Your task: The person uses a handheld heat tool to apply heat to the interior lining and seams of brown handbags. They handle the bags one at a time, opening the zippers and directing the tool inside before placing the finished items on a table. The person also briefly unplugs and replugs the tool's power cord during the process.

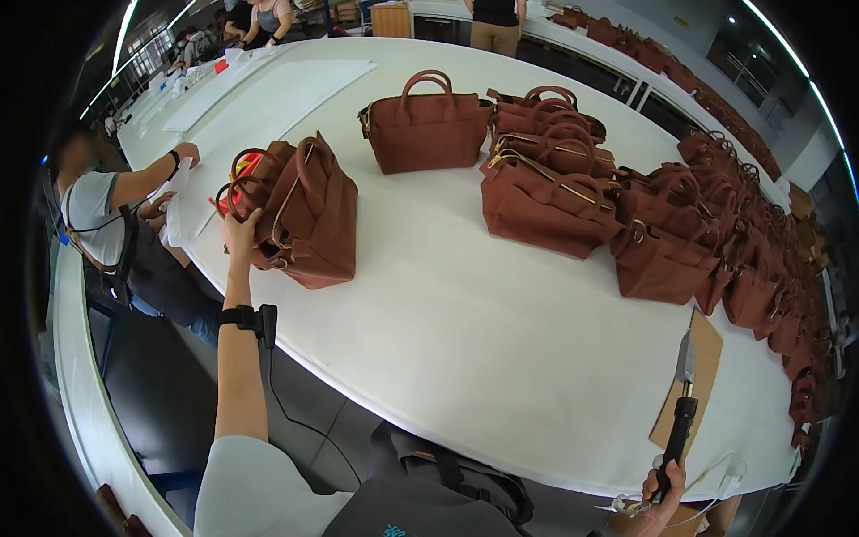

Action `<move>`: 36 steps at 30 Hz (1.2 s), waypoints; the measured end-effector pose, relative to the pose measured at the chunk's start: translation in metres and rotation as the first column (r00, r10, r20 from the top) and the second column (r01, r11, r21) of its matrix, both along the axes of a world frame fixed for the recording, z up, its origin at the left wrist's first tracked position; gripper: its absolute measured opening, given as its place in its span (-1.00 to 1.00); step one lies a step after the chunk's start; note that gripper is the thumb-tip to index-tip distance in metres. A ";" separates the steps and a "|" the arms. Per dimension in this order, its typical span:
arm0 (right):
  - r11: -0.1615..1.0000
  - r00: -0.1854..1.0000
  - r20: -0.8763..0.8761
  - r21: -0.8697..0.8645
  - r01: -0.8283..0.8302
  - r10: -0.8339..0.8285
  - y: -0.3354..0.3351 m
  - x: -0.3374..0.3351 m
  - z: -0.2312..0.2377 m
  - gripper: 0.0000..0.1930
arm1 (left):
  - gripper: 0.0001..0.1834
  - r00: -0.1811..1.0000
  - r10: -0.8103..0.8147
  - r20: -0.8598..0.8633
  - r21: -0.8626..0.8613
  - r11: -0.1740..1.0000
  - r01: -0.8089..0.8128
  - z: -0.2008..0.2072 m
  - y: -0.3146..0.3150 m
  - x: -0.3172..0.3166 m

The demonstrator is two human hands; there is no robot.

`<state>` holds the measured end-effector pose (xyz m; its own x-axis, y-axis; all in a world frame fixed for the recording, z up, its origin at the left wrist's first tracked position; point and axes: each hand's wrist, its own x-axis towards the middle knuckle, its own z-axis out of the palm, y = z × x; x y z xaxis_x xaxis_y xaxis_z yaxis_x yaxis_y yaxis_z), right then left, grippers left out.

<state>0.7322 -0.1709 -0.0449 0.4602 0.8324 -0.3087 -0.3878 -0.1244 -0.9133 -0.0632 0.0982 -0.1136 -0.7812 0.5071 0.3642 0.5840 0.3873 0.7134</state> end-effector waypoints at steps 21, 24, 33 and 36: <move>0.986 0.975 -0.149 0.009 0.167 -0.164 -0.009 -0.047 0.003 -0.53 | -0.54 0.222 -0.758 -0.613 -0.284 0.474 0.834 0.012 0.247 0.426; 0.977 0.972 -0.106 -0.015 0.211 -0.211 -0.029 -0.041 -0.003 -0.49 | -0.06 0.278 -0.941 -0.194 -0.484 0.339 0.807 0.035 0.259 0.437; 0.973 0.968 -0.103 -0.053 0.224 -0.229 -0.041 -0.037 -0.009 -0.46 | -0.75 0.006 -0.987 -0.164 -0.348 0.064 0.935 0.045 0.190 0.439; 0.976 0.970 -0.108 -0.040 0.216 -0.219 -0.043 -0.031 -0.008 -0.43 | -0.75 0.043 -0.912 -0.408 -0.236 0.151 0.960 0.114 0.121 0.447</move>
<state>0.7008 -0.2143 -0.0527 0.5907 0.7064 -0.3899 -0.5073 -0.0507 -0.8603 0.3836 0.2194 0.0004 0.5542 0.6498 0.5202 0.5943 -0.7465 0.2994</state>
